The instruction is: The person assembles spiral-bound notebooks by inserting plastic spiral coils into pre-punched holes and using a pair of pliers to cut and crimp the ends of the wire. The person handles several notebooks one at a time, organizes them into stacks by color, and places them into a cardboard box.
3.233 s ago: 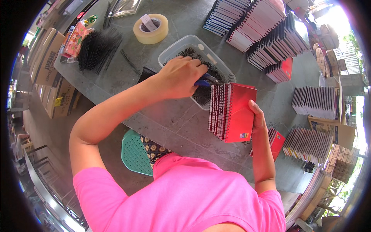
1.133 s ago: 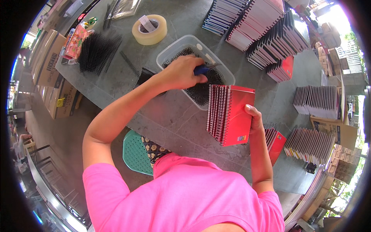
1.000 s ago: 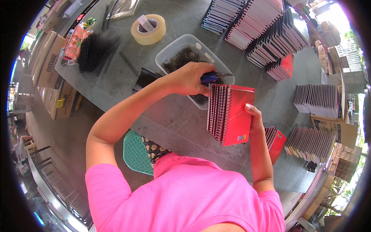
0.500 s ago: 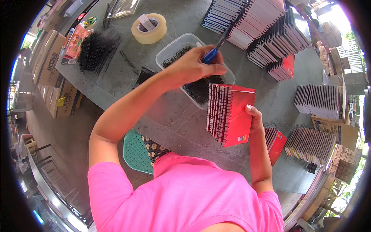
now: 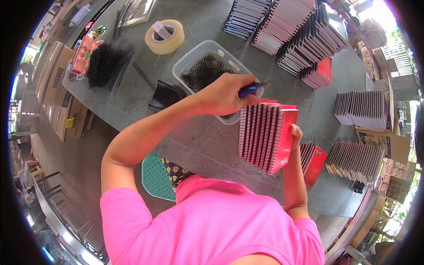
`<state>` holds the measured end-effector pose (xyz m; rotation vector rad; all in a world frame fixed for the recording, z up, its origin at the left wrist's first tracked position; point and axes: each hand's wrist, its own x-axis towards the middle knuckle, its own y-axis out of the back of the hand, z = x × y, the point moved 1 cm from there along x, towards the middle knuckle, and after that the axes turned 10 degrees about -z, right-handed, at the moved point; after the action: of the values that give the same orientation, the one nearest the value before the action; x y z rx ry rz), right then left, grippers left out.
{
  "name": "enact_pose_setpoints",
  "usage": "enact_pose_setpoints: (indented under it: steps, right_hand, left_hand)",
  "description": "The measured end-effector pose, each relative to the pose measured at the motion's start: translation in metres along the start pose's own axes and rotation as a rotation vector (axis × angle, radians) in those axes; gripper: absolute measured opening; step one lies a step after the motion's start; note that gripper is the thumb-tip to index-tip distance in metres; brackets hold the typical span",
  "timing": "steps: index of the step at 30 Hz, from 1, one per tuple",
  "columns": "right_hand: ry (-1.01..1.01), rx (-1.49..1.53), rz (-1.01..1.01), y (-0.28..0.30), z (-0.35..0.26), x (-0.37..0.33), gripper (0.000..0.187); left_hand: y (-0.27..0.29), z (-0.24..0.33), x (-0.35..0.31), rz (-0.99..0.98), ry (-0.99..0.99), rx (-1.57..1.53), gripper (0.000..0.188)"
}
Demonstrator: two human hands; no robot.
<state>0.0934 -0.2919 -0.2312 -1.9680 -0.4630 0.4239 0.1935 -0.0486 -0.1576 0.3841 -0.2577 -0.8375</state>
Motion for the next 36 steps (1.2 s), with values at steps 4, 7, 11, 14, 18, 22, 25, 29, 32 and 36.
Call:
enact_pose_setpoints:
  steps: [4,7,11,14,18,22,25,29,32,36]
  right_hand:
    - [0.105,0.061,-0.079,0.008,0.001,-0.005,0.055]
    - [0.117,0.034,-0.021,0.014,0.006,-0.007,0.054]
    - [0.132,0.007,0.010,0.012,0.009,-0.008,0.055]
    - [0.152,0.055,-0.041,0.009,0.016,-0.006,0.053]
    - [0.196,0.109,-0.117,0.029,0.015,-0.016,0.054]
    - [0.217,0.106,-0.112,0.027,0.015,-0.022,0.053]
    - [0.227,0.110,-0.118,0.024,0.016,-0.026,0.053]
    - [0.248,0.111,-0.116,0.024,0.017,-0.030,0.053]
    - [0.265,0.109,-0.114,0.025,0.017,-0.034,0.053]
    - [0.290,0.107,-0.117,0.025,0.012,-0.035,0.053]
  left_hand:
    - [0.007,0.004,-0.008,-0.040,0.456,-0.285,0.019]
    - [0.017,-0.013,-0.022,0.178,0.295,0.153,0.019]
    - [0.019,-0.003,-0.025,0.147,0.057,0.323,0.028]
    - [0.003,0.000,-0.019,0.151,-0.118,0.389,0.027]
    - [0.007,0.023,-0.021,-0.185,0.533,-0.506,0.027]
    - [0.004,0.033,-0.031,-0.497,0.584,-0.643,0.045]
    - [-0.004,0.036,-0.031,-0.559,0.597,-0.709,0.050]
    - [-0.013,0.038,-0.025,-0.566,0.589,-0.800,0.050]
    - [-0.014,0.046,-0.019,-0.575,0.669,-0.502,0.046]
    - [-0.029,0.043,-0.019,-0.200,0.254,0.674,0.042]
